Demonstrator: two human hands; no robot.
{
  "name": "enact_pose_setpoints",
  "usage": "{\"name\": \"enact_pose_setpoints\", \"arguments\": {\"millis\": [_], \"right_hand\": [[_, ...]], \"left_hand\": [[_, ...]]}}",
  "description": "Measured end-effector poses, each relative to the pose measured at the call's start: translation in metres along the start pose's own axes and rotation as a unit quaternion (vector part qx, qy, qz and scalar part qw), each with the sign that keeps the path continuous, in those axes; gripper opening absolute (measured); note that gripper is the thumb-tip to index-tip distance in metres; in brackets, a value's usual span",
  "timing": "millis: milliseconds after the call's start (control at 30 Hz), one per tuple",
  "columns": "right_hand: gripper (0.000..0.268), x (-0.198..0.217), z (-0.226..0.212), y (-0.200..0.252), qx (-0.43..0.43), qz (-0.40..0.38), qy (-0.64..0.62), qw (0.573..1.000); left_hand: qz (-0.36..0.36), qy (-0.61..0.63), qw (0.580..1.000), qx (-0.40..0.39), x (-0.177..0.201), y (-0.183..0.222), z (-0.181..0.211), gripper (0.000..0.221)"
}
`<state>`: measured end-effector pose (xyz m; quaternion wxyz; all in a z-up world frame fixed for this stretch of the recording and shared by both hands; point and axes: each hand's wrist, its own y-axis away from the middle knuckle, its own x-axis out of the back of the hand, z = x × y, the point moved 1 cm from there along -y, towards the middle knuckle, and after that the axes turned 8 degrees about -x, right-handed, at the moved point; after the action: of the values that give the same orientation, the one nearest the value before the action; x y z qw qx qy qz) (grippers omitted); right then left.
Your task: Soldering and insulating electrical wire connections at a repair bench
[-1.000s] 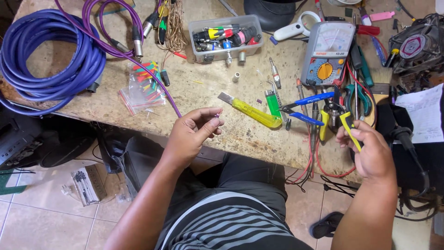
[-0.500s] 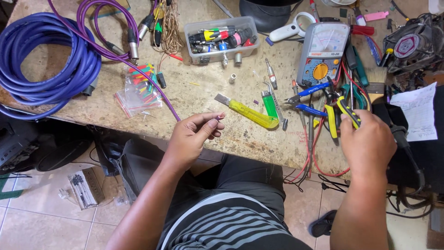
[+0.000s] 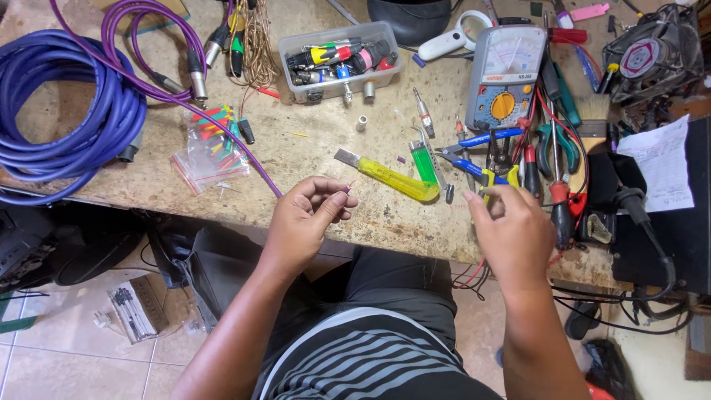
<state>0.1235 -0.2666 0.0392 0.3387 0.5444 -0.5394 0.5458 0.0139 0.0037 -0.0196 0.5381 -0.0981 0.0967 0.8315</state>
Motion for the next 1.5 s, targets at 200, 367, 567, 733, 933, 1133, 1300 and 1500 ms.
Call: {"name": "enact_pose_setpoints", "arguments": {"millis": [200,367,567,733,933,1133,1300,1500], "right_hand": [[0.026,-0.005,-0.087,-0.003,0.249,0.035,-0.337,0.907],[0.012,-0.023,-0.11,-0.007,0.363,0.114,-0.323,0.867],[0.003,-0.03,-0.113,-0.006,0.38,0.101,-0.289,0.873],[0.006,-0.024,-0.117,-0.007,0.291,-0.081,-0.464,0.833],[0.022,-0.049,-0.102,-0.004,0.197,-0.256,-0.538,0.778],[0.019,-0.032,-0.076,-0.006,0.112,-0.192,-0.501,0.836],[0.012,-0.043,0.02,-0.027,0.069,0.094,-0.278,0.953],[0.049,0.009,0.033,-0.035,-0.009,-0.026,-0.134,0.991]], "left_hand": [[-0.011,0.004,1.0,0.0,-0.001,0.003,0.002,0.019],[0.002,0.02,1.0,-0.014,0.001,0.004,-0.001,0.019],[0.001,0.027,0.999,-0.029,0.003,0.007,-0.002,0.018],[-0.027,-0.02,0.997,-0.065,0.002,0.008,0.003,0.025],[-0.093,-0.009,0.994,-0.051,0.003,0.007,0.005,0.024],[-0.179,0.005,0.984,0.014,0.017,-0.001,-0.004,0.024],[-0.207,-0.018,0.978,0.038,0.026,-0.01,0.003,0.025],[-0.164,-0.01,0.985,0.042,0.027,-0.01,0.0,0.024]]}}
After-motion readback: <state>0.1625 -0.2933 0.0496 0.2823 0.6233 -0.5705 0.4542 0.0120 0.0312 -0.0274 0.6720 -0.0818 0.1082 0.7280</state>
